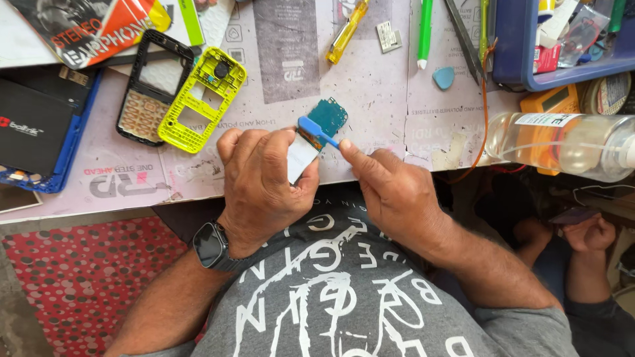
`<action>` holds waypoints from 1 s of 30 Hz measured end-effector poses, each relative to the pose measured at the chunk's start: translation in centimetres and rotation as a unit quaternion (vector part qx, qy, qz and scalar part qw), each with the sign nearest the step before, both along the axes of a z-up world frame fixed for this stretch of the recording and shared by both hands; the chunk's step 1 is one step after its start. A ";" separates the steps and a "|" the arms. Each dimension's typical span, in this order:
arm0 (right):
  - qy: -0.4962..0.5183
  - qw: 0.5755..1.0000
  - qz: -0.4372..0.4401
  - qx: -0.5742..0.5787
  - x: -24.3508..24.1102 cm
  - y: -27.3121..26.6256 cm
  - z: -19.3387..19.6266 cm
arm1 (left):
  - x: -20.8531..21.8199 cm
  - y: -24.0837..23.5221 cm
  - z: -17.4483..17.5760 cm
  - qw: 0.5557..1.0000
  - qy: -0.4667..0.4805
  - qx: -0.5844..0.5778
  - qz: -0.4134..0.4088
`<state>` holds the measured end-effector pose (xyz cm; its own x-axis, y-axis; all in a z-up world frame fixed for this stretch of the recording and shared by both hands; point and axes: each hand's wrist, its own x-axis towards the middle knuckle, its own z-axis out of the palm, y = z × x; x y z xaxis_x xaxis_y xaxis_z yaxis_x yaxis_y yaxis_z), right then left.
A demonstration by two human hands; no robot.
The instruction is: The person cleans a small electronic component, likely a phone screen assembly, using a toothbrush and a spray bottle. They repeatedly spray liquid onto the component and scrub it with the toothbrush, occasionally using a utility knife to scrape the surface.
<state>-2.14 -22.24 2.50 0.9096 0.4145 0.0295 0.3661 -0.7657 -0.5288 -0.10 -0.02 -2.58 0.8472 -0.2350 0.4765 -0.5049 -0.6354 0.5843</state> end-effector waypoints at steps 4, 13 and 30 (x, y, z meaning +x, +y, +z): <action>0.018 1.000 0.007 -0.016 0.2 -0.4 1.1 | 0.4 0.0 0.2 1.000 -0.007 -0.005 0.004; -0.015 1.000 -0.004 -0.024 -0.2 -0.1 0.4 | 0.5 0.0 0.2 1.000 -0.015 0.000 0.001; -0.016 0.999 -0.001 -0.031 0.2 0.9 0.5 | 0.3 -0.1 0.1 1.000 -0.014 0.006 0.001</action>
<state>-1.99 -21.39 3.04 0.9092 0.4150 0.0338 0.3812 -0.7972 -0.4682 0.20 -0.11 -2.51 0.8338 -0.2392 0.4976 -0.5199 -0.6435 0.5619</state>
